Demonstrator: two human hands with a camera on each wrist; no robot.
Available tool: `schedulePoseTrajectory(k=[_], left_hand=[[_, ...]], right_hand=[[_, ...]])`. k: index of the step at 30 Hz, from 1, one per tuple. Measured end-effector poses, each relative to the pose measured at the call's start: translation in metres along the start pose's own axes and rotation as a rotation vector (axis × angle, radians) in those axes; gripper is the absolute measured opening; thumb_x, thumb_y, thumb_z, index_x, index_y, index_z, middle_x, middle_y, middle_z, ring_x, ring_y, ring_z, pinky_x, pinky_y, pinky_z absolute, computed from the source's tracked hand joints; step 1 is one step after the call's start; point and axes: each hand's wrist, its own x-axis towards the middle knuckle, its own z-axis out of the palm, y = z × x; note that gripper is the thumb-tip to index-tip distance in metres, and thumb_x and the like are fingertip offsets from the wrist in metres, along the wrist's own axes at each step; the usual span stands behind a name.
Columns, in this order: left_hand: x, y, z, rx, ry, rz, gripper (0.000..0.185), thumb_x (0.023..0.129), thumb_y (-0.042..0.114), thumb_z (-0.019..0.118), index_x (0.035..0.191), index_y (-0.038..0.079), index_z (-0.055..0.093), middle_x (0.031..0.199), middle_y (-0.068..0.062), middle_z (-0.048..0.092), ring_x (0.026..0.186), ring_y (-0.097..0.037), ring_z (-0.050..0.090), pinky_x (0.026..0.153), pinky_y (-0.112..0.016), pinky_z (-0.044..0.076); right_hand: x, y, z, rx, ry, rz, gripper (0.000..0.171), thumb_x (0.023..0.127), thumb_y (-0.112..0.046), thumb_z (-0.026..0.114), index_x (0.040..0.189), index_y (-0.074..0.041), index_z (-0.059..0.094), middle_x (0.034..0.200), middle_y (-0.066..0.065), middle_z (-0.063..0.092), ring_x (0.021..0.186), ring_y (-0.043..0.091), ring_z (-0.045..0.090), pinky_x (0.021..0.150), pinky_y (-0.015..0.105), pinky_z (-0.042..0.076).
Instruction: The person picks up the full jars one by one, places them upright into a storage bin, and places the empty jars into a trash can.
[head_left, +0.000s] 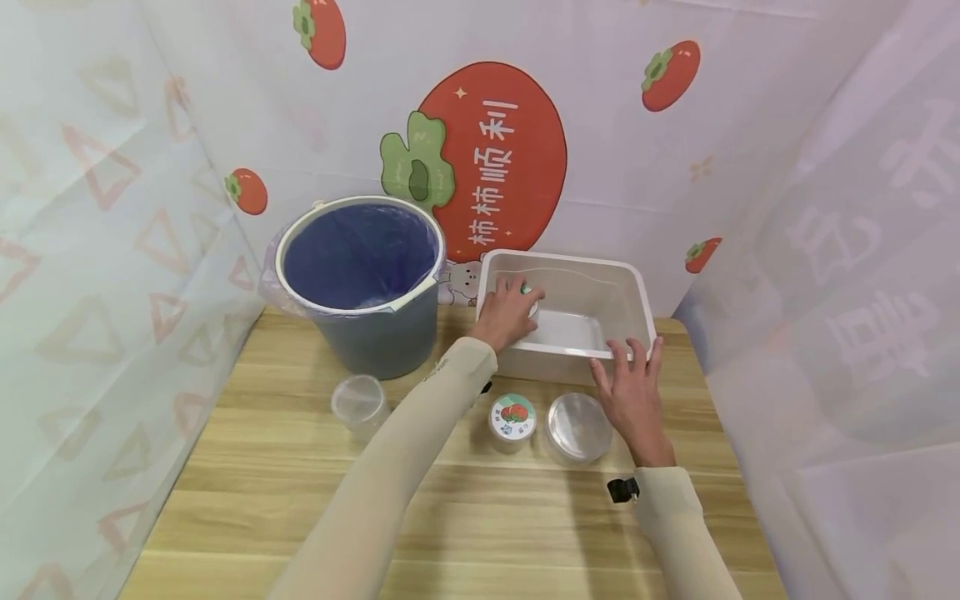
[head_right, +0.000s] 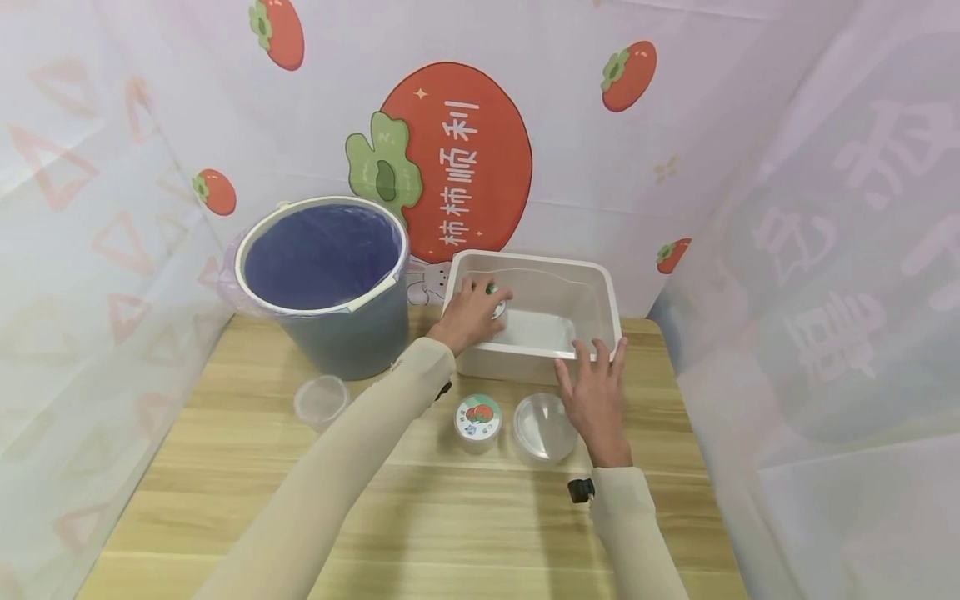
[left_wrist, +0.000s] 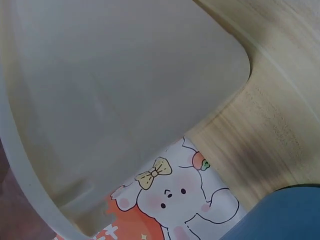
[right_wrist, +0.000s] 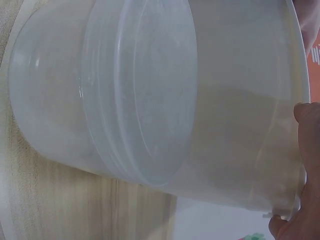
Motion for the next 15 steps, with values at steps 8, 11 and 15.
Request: schedulePoseTrajectory(k=[8,11,15], left_hand=[[0.009,-0.003,-0.001,0.003,-0.083,-0.034,0.056,0.099,0.036,0.084,0.149,0.029,0.06,0.157,-0.012,0.05,0.147,-0.039,0.042,0.105,-0.052,0.059],[0.011,-0.001,-0.004,-0.006,-0.102,-0.034,0.056,0.099,0.036,0.084,0.149,0.028,0.06,0.156,-0.012,0.05,0.149,-0.041,0.041,0.106,-0.053,0.059],[0.011,0.001,-0.006,-0.009,-0.127,-0.032,0.057,0.099,0.034,0.084,0.15,0.027,0.059,0.155,-0.013,0.048,0.15,-0.041,0.041,0.106,-0.053,0.059]], right_hand=[[0.002,0.001,0.001,-0.004,-0.017,0.018,0.052,0.111,-0.037,0.061,0.15,-0.003,0.053,0.161,0.033,0.037,0.164,0.063,0.0,0.117,0.084,0.034],[0.001,0.001,0.001,-0.006,-0.015,0.023,0.052,0.111,-0.037,0.061,0.149,-0.003,0.053,0.162,0.032,0.037,0.163,0.063,0.001,0.116,0.084,0.035],[0.0,0.001,0.001,-0.008,-0.012,0.015,0.051,0.111,-0.036,0.061,0.149,-0.002,0.054,0.161,0.033,0.038,0.163,0.063,0.002,0.119,0.083,0.032]])
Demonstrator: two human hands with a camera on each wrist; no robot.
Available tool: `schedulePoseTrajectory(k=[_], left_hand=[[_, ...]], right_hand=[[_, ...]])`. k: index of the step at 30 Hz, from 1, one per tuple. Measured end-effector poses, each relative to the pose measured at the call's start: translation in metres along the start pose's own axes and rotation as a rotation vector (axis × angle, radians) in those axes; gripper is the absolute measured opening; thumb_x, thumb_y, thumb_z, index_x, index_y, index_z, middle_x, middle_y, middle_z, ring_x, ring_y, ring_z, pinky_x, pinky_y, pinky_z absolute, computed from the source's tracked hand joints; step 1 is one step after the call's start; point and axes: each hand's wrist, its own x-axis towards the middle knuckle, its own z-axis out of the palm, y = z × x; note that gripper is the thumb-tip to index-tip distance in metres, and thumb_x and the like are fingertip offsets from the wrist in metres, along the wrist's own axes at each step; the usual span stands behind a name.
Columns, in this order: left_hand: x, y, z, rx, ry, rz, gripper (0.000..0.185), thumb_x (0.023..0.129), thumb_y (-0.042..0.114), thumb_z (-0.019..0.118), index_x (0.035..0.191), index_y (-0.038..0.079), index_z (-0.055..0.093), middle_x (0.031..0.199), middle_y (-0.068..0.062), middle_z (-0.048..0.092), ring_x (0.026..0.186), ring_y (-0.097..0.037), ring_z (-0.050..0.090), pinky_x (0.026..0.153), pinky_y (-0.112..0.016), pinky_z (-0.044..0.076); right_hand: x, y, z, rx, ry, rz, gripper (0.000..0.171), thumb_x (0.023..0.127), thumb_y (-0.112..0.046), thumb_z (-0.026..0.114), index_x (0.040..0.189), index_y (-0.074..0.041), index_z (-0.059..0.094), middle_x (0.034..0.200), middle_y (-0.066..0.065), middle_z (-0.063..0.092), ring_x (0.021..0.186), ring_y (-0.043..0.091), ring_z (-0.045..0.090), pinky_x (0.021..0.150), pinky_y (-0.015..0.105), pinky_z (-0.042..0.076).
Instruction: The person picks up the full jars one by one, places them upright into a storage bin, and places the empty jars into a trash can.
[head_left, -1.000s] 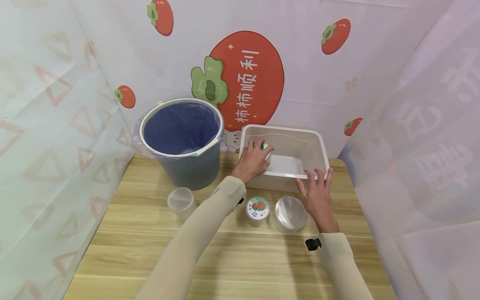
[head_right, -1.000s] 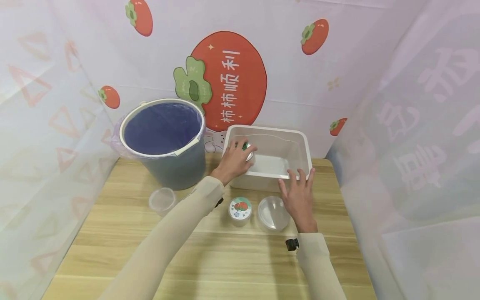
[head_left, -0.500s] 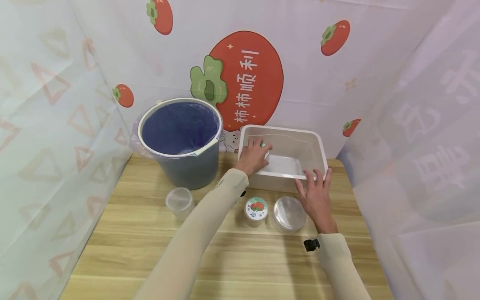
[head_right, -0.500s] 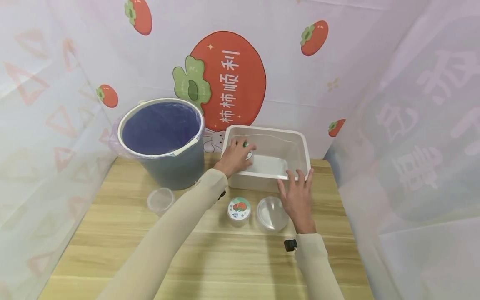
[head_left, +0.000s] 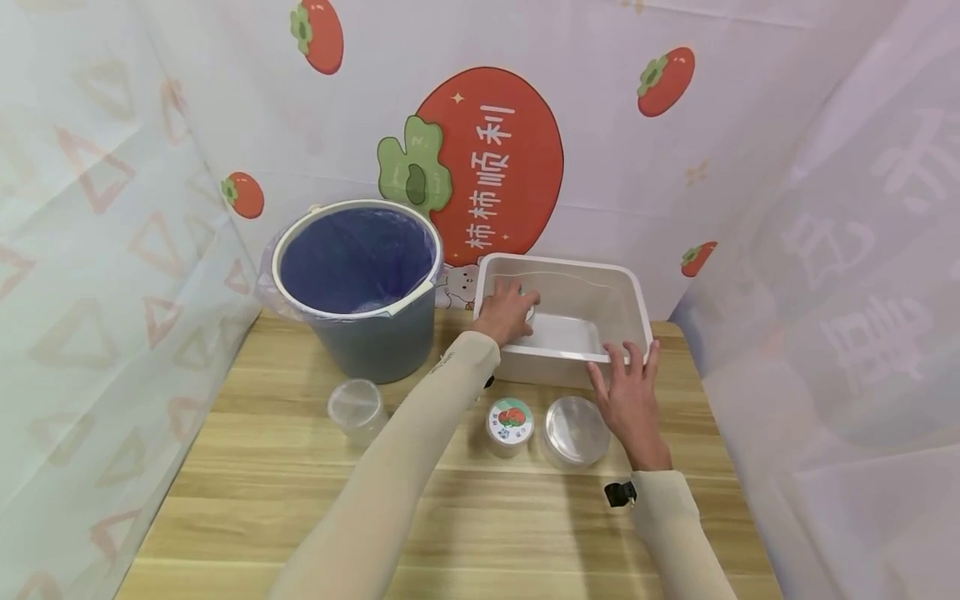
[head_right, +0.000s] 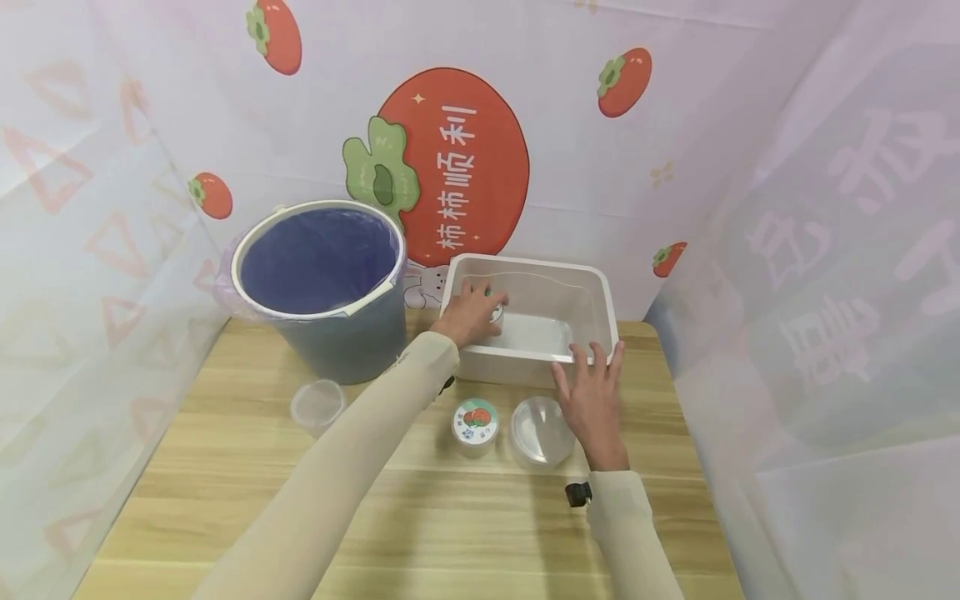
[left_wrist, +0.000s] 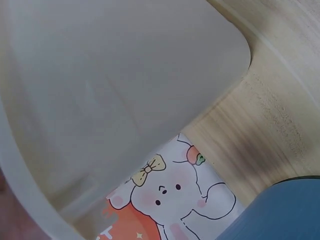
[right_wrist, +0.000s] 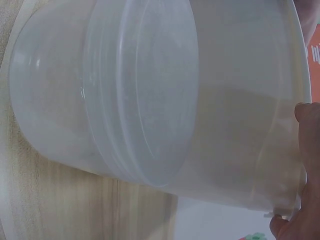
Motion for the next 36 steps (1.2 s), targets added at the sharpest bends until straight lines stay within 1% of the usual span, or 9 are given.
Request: schedulePoseTrajectory(k=[8,11,16,20,23,27,31,33,36], left_hand=[[0.0,-0.004,0.01,-0.022,-0.036,-0.006,0.055,0.098,0.029,0.085,0.147,0.026,0.061,0.148,-0.01,0.05,0.143,-0.035,0.045,0.107,-0.05,0.059],[0.001,-0.005,0.014,-0.037,-0.052,0.0,0.053,0.097,0.027,0.086,0.144,0.025,0.063,0.145,-0.011,0.052,0.141,-0.033,0.045,0.104,-0.049,0.06],[0.004,-0.007,0.018,-0.048,-0.083,0.022,0.052,0.096,0.027,0.087,0.143,0.024,0.065,0.144,-0.012,0.053,0.138,-0.033,0.046,0.099,-0.047,0.062],[0.006,-0.007,0.018,-0.068,-0.117,0.058,0.052,0.097,0.024,0.086,0.145,0.022,0.066,0.143,-0.014,0.054,0.137,-0.035,0.046,0.101,-0.047,0.061],[0.003,-0.009,0.016,-0.081,-0.141,0.074,0.051,0.098,0.023,0.085,0.145,0.02,0.067,0.144,-0.016,0.054,0.137,-0.036,0.047,0.103,-0.047,0.06],[0.0,-0.009,0.013,-0.054,-0.171,0.076,0.047,0.1,0.022,0.082,0.145,0.021,0.068,0.145,-0.016,0.055,0.137,-0.035,0.048,0.102,-0.046,0.06],[-0.001,-0.005,0.01,-0.001,-0.196,0.115,0.041,0.104,0.019,0.075,0.145,0.023,0.068,0.145,-0.016,0.057,0.133,-0.036,0.051,0.1,-0.046,0.06],[0.0,-0.003,0.01,0.013,-0.206,0.123,0.04,0.106,0.017,0.073,0.145,0.023,0.068,0.145,-0.016,0.057,0.132,-0.035,0.052,0.1,-0.046,0.06],[0.001,-0.004,0.012,0.02,-0.226,0.104,0.04,0.107,0.016,0.07,0.146,0.024,0.067,0.146,-0.015,0.056,0.131,-0.033,0.052,0.099,-0.046,0.06]], right_hand=[[-0.001,-0.001,0.002,0.011,0.021,-0.023,0.049,0.11,-0.034,0.064,0.146,-0.002,0.055,0.158,0.033,0.04,0.163,0.062,0.003,0.122,0.081,0.032],[-0.002,0.0,0.003,0.012,0.027,-0.031,0.048,0.11,-0.033,0.064,0.146,-0.002,0.055,0.157,0.033,0.041,0.163,0.062,0.002,0.124,0.079,0.031],[-0.003,0.002,0.003,0.013,0.049,-0.045,0.048,0.11,-0.032,0.065,0.145,-0.001,0.056,0.156,0.033,0.042,0.163,0.062,0.003,0.125,0.077,0.03],[-0.002,0.003,0.004,0.011,0.051,-0.041,0.047,0.11,-0.032,0.065,0.144,-0.002,0.056,0.156,0.033,0.042,0.164,0.062,0.003,0.126,0.077,0.028],[-0.001,0.001,0.005,0.013,0.043,-0.04,0.047,0.11,-0.033,0.064,0.145,-0.002,0.055,0.157,0.033,0.041,0.164,0.061,0.001,0.126,0.077,0.028],[-0.001,0.0,0.006,0.02,0.044,-0.053,0.047,0.11,-0.032,0.064,0.145,-0.002,0.055,0.156,0.033,0.041,0.164,0.061,0.001,0.125,0.078,0.029],[-0.002,0.002,0.004,0.02,0.075,-0.06,0.046,0.108,-0.028,0.067,0.143,0.0,0.056,0.153,0.035,0.043,0.163,0.063,0.004,0.127,0.079,0.024],[-0.003,0.003,0.002,0.017,0.084,-0.066,0.046,0.107,-0.027,0.068,0.142,0.001,0.057,0.152,0.036,0.043,0.163,0.063,0.005,0.128,0.078,0.021],[-0.003,0.002,0.002,0.011,0.086,-0.079,0.046,0.107,-0.028,0.069,0.142,0.001,0.057,0.152,0.036,0.044,0.163,0.063,0.006,0.129,0.077,0.019]])
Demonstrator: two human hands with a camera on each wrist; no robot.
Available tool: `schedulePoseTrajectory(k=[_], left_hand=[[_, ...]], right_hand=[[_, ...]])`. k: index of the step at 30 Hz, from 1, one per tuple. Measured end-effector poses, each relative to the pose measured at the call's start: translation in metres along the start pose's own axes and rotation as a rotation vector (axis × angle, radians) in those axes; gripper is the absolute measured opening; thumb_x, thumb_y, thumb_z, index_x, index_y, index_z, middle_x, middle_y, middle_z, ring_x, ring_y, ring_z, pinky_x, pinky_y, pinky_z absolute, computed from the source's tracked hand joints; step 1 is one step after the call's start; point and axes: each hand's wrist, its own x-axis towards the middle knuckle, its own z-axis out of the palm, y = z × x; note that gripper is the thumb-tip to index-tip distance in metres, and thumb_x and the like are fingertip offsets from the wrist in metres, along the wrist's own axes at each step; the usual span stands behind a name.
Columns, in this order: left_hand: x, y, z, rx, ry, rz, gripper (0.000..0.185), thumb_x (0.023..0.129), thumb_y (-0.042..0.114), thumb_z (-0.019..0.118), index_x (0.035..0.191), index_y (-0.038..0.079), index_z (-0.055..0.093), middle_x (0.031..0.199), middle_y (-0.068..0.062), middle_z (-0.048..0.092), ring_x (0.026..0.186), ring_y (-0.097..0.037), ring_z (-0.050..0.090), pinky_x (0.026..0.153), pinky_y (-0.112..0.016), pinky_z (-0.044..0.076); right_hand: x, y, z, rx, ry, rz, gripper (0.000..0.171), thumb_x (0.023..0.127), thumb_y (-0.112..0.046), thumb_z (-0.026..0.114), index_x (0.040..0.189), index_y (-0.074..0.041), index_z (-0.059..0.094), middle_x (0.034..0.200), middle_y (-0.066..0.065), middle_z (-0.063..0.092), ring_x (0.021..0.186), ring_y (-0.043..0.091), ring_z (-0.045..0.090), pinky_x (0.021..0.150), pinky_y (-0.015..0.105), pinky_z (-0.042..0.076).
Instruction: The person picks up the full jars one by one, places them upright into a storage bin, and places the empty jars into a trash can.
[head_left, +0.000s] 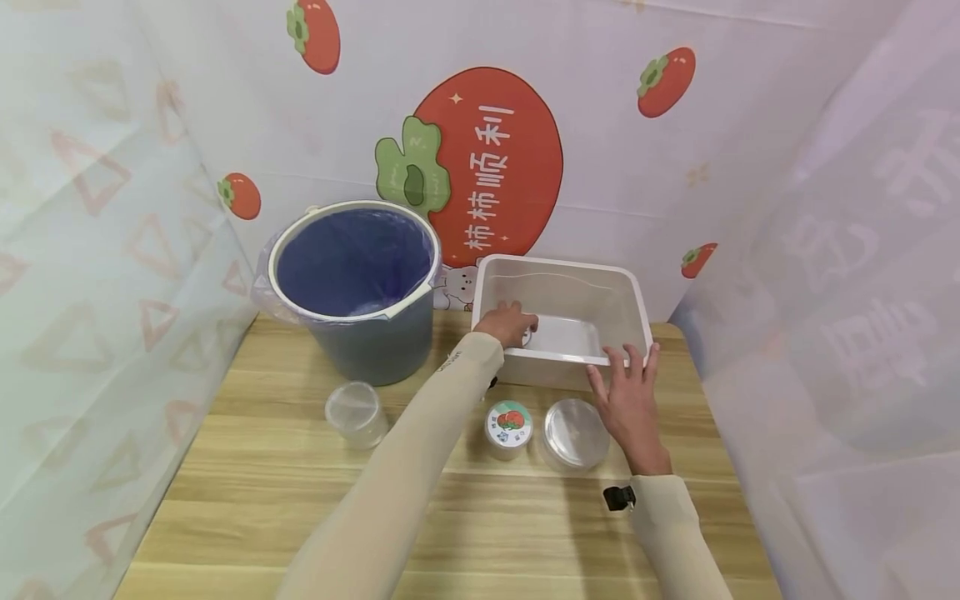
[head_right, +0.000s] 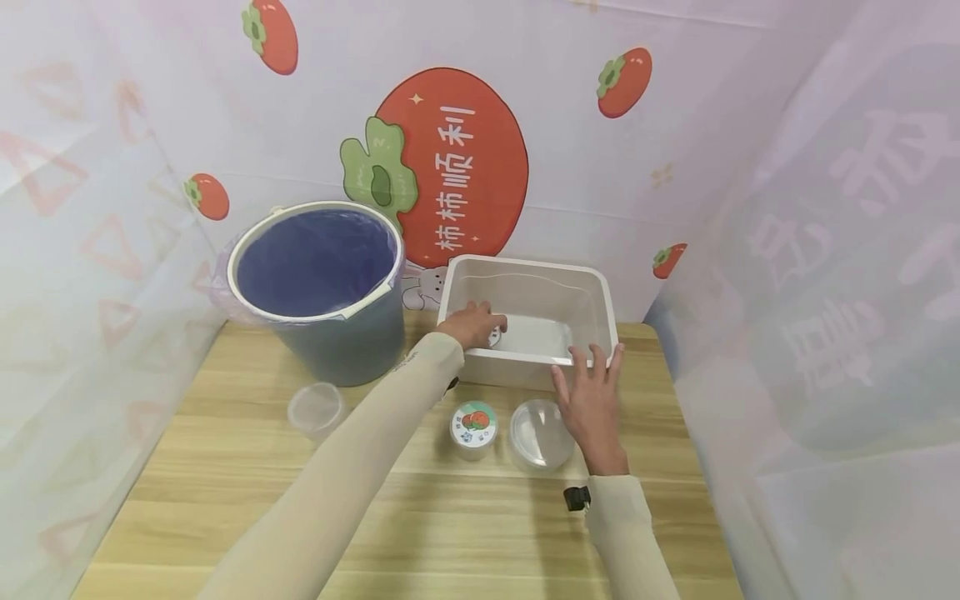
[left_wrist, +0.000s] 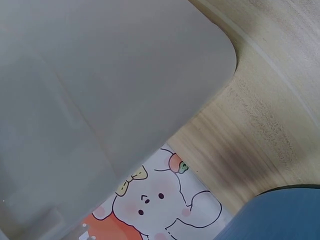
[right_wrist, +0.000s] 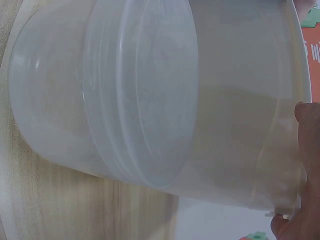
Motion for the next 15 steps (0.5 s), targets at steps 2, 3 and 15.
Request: schedulePoseTrajectory(k=[2,3,15], left_hand=[[0.0017,-0.0003,0.0011,0.002,-0.007,-0.016,0.04,0.107,0.016,0.07,0.146,0.025,0.067,0.146,-0.013,0.057,0.132,-0.032,0.052,0.099,-0.045,0.06],[0.0024,-0.0004,0.0015,0.002,-0.01,-0.02,0.04,0.107,0.016,0.07,0.147,0.025,0.067,0.147,-0.013,0.057,0.132,-0.032,0.052,0.099,-0.044,0.06],[0.0029,-0.0006,0.0044,-0.009,-0.01,-0.025,0.044,0.108,0.015,0.069,0.151,0.022,0.064,0.151,-0.016,0.056,0.136,-0.034,0.052,0.102,-0.047,0.06]], right_hand=[[0.0001,-0.0002,-0.0003,0.001,-0.003,-0.008,0.047,0.108,-0.028,0.068,0.142,0.002,0.057,0.152,0.036,0.044,0.163,0.063,0.006,0.131,0.076,0.017],[0.0002,-0.0003,-0.0003,0.002,0.0,-0.011,0.047,0.108,-0.028,0.068,0.142,0.002,0.057,0.151,0.036,0.044,0.162,0.063,0.006,0.131,0.076,0.017],[0.0003,0.0004,0.0019,0.006,0.0,0.004,0.046,0.107,-0.029,0.068,0.142,0.001,0.057,0.153,0.035,0.043,0.162,0.063,0.006,0.129,0.077,0.021]])
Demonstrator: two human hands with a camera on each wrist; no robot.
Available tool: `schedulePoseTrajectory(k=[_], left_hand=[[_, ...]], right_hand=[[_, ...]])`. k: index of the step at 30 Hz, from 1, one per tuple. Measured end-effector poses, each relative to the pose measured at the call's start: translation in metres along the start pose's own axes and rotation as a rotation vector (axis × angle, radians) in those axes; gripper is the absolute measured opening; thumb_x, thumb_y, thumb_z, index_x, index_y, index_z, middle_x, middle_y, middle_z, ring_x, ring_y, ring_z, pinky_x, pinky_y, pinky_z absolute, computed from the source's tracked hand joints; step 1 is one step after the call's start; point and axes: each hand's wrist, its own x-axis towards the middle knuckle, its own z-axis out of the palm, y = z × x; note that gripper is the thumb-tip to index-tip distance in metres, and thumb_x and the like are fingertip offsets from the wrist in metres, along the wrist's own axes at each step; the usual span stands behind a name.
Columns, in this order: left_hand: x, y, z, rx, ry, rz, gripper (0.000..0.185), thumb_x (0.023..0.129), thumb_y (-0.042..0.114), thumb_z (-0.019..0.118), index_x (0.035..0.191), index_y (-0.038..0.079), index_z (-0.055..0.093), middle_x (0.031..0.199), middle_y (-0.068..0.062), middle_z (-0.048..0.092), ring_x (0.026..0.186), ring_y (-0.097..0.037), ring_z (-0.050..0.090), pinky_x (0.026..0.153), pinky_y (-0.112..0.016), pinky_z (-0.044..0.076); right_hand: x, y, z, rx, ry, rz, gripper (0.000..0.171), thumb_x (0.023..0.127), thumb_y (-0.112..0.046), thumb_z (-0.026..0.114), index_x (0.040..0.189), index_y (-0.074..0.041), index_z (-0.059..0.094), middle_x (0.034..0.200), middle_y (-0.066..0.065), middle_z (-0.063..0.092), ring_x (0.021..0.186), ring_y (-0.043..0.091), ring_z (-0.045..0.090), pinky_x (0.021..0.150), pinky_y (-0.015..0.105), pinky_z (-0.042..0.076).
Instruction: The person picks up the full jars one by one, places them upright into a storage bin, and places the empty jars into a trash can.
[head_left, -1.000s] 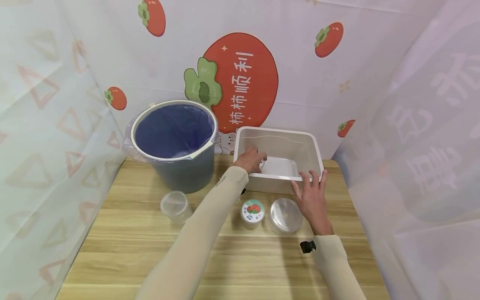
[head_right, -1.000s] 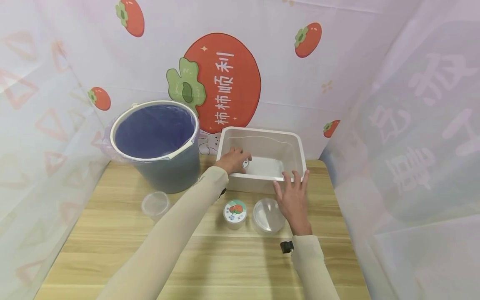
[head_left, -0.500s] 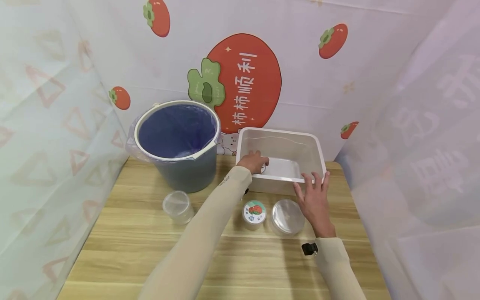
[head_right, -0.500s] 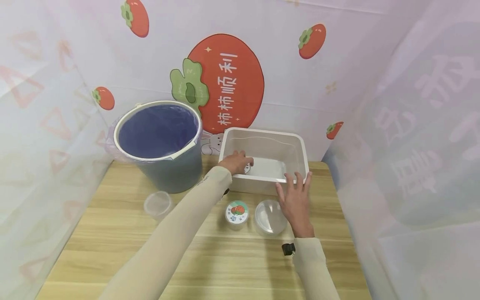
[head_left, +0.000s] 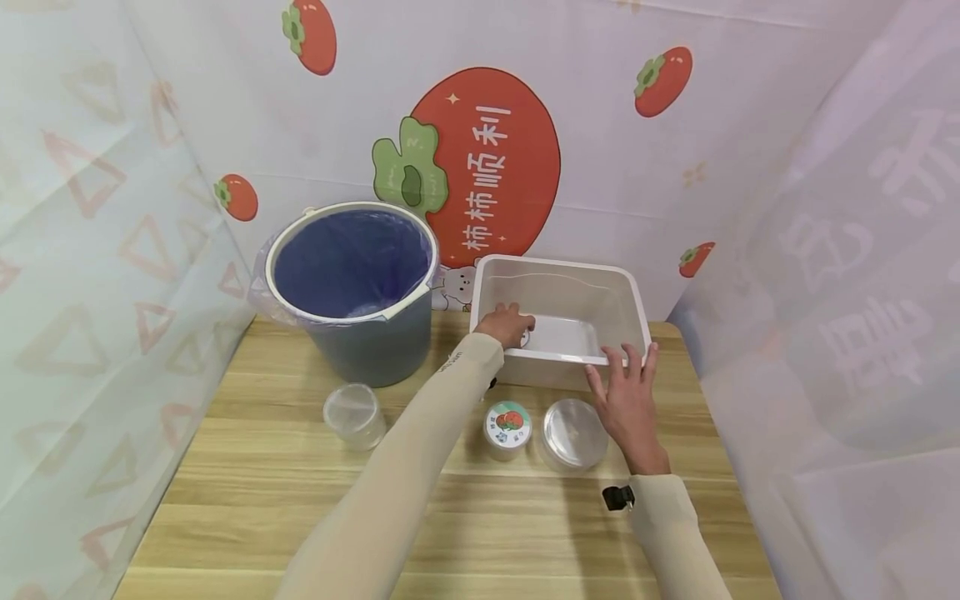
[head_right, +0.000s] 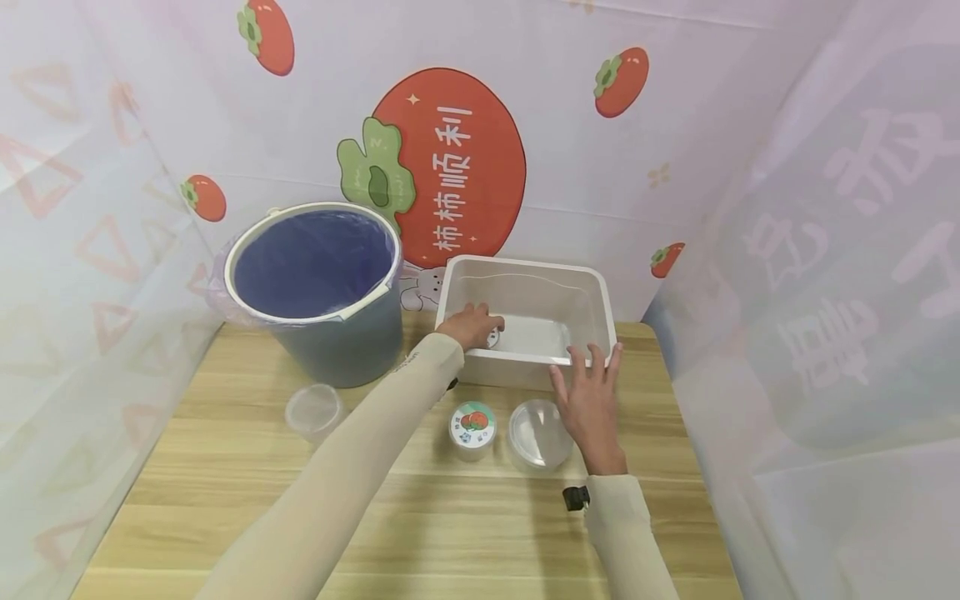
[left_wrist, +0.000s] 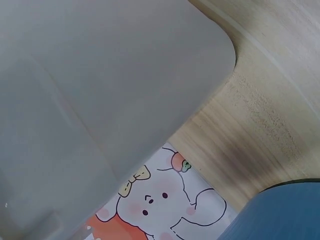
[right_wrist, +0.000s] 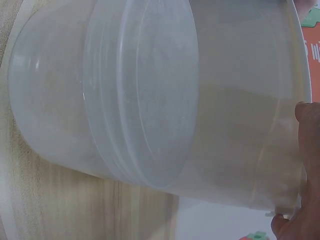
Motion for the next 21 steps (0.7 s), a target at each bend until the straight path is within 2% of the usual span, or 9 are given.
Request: schedulePoseTrajectory(k=[8,13,21], left_hand=[[-0.005,-0.003,-0.003,-0.008,0.033,0.018,0.051,0.104,0.025,0.077,0.153,0.019,0.063,0.149,-0.014,0.057,0.139,-0.033,0.052,0.109,-0.05,0.057],[-0.01,-0.002,-0.011,-0.019,0.074,0.047,0.055,0.101,0.03,0.081,0.151,0.016,0.063,0.147,-0.013,0.058,0.137,-0.032,0.053,0.111,-0.051,0.055],[-0.019,0.001,-0.021,0.011,0.109,0.051,0.056,0.102,0.034,0.079,0.154,0.022,0.06,0.15,-0.01,0.056,0.138,-0.03,0.05,0.118,-0.052,0.05]], right_hand=[[-0.001,-0.002,0.001,-0.002,0.001,0.006,0.045,0.108,-0.028,0.068,0.142,0.0,0.057,0.154,0.034,0.042,0.162,0.064,0.005,0.124,0.079,0.029],[0.0,-0.002,0.001,0.003,0.015,0.003,0.045,0.107,-0.027,0.069,0.141,0.001,0.058,0.153,0.035,0.043,0.162,0.064,0.006,0.123,0.08,0.03],[-0.001,-0.002,0.0,0.013,0.013,0.01,0.045,0.107,-0.026,0.069,0.142,0.001,0.058,0.153,0.035,0.043,0.163,0.063,0.005,0.123,0.08,0.029]])
